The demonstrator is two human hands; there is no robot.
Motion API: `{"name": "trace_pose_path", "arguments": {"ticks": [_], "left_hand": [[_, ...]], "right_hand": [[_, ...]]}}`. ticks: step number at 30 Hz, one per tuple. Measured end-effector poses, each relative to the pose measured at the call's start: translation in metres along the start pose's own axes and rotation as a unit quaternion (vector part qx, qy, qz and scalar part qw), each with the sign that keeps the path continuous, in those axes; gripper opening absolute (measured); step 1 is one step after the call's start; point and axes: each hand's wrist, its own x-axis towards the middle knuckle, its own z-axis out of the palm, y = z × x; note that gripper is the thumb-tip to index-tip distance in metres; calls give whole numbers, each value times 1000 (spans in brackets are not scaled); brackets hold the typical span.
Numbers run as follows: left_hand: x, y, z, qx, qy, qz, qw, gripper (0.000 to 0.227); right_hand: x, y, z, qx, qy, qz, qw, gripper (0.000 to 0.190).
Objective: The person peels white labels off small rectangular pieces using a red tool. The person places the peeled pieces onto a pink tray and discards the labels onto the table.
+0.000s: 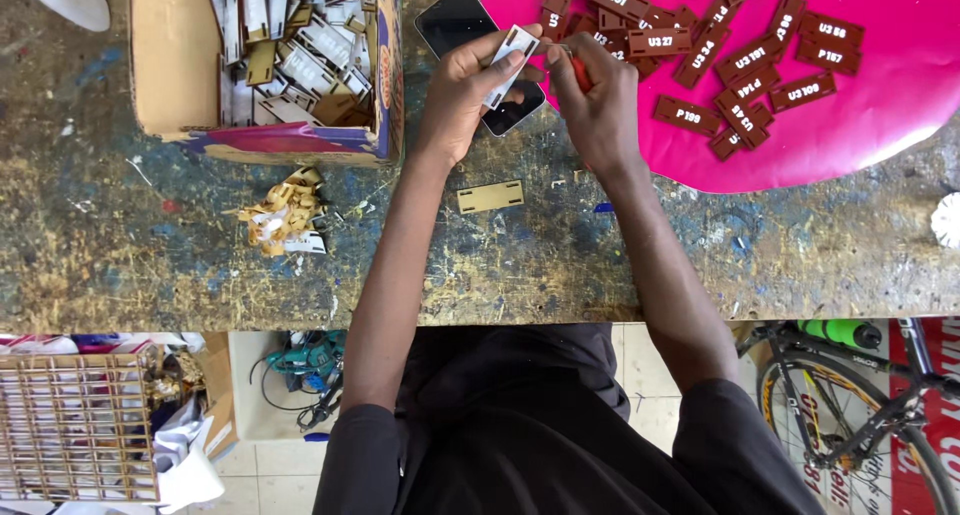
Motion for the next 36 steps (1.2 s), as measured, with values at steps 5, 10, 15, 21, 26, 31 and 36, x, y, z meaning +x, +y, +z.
{"name": "trace_pose_path", "arguments": {"ticks": [5,10,15,21,26,31,36], "left_hand": [[2,2,1,-4,-25,6,1000,49],[0,4,1,12,-21,11,1000,49],[0,-2,-2,15,-14,19,1000,44],[2,-5,1,-3,-20,-1,1000,43],[2,-4,0,11,-14,-4,1000,44],[2,-2,2,14,-10,-21,1000,45],[1,2,-2,31,-15,-20,999,44]], "right_hand": [[1,1,-5,-18,-22,-13,1000,37],[1,-6,-7,-8,-24,1,1000,40],[2,-3,-5,-7,-21,-7,1000,43],[3,-11,-8,18,-26,-7,999,42],[2,-15,-9,31,-33,10,999,37],[3,-13,-11,20,-33,1,999,35],[3,-13,-9,7,-33,7,999,38]]}}
